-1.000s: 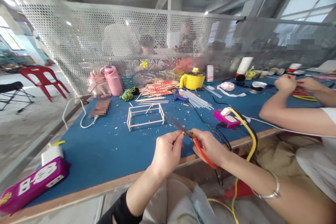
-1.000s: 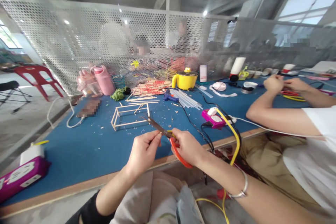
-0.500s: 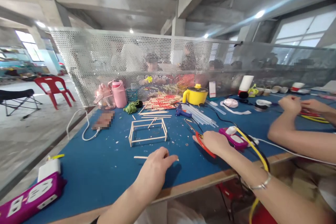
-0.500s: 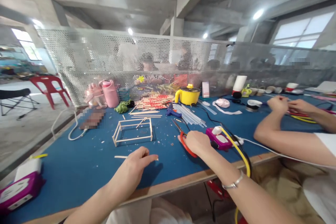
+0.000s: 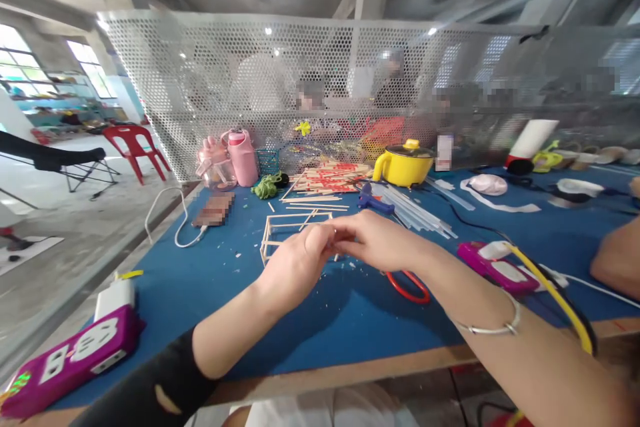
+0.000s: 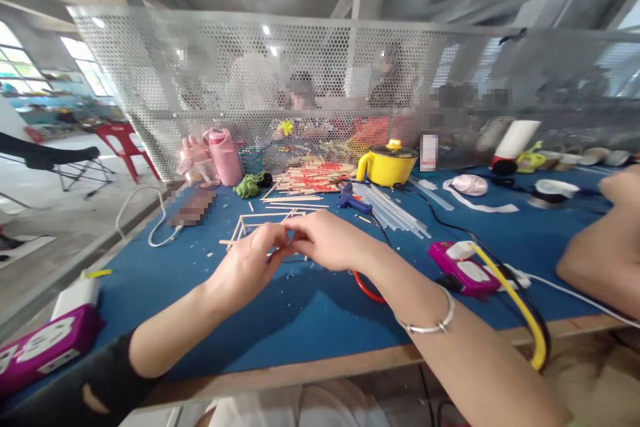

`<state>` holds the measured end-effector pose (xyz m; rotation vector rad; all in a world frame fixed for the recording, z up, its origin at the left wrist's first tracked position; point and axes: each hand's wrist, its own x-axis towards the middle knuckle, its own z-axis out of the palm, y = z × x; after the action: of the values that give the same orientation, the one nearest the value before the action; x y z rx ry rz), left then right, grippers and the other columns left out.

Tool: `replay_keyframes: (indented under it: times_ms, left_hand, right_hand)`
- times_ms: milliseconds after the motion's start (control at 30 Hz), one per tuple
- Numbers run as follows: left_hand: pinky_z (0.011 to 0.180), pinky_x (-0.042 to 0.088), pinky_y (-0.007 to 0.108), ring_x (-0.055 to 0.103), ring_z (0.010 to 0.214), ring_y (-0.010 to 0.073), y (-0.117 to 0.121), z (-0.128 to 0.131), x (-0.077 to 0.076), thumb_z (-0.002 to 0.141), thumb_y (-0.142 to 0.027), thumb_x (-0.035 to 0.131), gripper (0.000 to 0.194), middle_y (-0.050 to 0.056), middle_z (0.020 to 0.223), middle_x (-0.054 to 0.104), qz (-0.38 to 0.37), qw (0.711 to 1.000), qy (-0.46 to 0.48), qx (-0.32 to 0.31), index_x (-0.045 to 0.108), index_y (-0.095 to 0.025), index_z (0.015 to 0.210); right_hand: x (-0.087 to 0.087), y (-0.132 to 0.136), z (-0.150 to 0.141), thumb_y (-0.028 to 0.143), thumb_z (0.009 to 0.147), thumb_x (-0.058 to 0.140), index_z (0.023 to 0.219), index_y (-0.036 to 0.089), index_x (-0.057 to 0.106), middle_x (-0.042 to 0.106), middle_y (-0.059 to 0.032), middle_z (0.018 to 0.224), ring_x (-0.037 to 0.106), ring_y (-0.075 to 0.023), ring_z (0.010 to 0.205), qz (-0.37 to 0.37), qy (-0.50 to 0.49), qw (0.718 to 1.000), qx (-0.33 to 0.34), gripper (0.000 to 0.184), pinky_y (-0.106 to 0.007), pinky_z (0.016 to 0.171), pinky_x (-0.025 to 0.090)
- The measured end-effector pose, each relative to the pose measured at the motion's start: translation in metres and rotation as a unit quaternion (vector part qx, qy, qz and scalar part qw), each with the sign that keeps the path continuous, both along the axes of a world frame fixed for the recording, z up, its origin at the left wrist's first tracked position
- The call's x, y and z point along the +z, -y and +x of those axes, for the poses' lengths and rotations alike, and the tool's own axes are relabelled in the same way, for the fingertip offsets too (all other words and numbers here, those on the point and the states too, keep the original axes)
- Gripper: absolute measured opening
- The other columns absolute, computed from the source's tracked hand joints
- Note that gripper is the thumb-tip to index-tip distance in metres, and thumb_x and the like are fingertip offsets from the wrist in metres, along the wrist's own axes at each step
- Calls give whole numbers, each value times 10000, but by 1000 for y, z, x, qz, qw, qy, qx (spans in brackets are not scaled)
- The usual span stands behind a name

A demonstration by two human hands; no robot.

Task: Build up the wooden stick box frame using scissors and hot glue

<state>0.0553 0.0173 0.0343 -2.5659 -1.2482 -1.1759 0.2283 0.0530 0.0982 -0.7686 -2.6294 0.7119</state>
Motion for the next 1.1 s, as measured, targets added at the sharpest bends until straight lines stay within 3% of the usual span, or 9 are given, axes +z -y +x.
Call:
replay_keyframes:
  times_ms: [167,267,333,400,500,633,767,933,1100]
  left_hand:
    - [795,489,315,604,940,183,-14,-34,17,858,-186,545,209,76,1018,633,112,989,-72,-63,513,-197,1064]
    - [855,455,329,580,953,183,-18,-67,15,815,-217,592,225,59,990,625,129,984,96,71,534,-196,1031]
    - [773,455,304,572,834,160,-22,-88,5,828,-266,548,178,33,898,608,10,956,219,195,535,-190,989]
    - [680,446,287,557,730,149,-27,-105,-8,821,-291,511,185,19,819,596,-168,919,264,239,535,-179,967]
    - [591,442,276,572,656,152,-28,-118,-28,723,-217,545,236,29,789,638,-353,882,250,189,550,-152,950]
    - [658,464,275,600,734,147,-19,-121,-39,605,-119,606,495,49,956,662,-452,853,244,95,514,-161,1090]
    - [659,423,249,532,674,101,-16,-115,-40,603,-164,705,704,4,945,621,-461,846,263,51,415,-206,1244]
    - [662,403,246,509,638,100,-20,-106,-42,617,-228,730,304,-29,742,593,-465,844,266,40,606,-152,884]
    - [706,413,261,547,672,114,-22,-103,-47,636,-273,734,307,-30,725,607,-466,835,287,53,620,-151,893]
  right_hand:
    - [-8,-40,-14,127,756,569,1064,154,668,692,-3,736,607,-136,661,-83,33,996,13,325,-227,586,438]
    - [-19,-51,-21,139,747,582,1137,162,653,703,-24,801,609,-135,659,-30,42,997,-52,397,-237,592,428]
    - [-28,-54,-25,127,747,566,1077,179,687,713,-31,838,622,-143,684,15,63,996,-68,355,-248,616,426]
    - [-36,-55,-28,107,743,543,1004,198,712,722,-27,832,630,-155,708,56,88,992,-65,325,-266,645,424]
    - [-47,-57,-28,103,750,521,913,238,729,726,-8,780,628,-175,743,120,125,983,-51,298,-353,804,402]
    - [-56,-58,-28,113,758,533,860,262,734,734,5,783,628,-188,805,151,155,976,-34,270,-526,1025,197]
    - [-62,-58,-31,103,768,515,865,262,734,740,6,856,633,-201,896,157,154,975,-26,287,-591,1067,52]
    - [-66,-58,-32,100,783,512,864,268,724,743,26,899,642,-194,916,130,142,981,-22,282,-615,1074,-21]
    - [-65,-57,-31,124,799,535,860,265,714,740,37,885,650,-173,875,90,123,987,-49,236,-606,1083,-24]
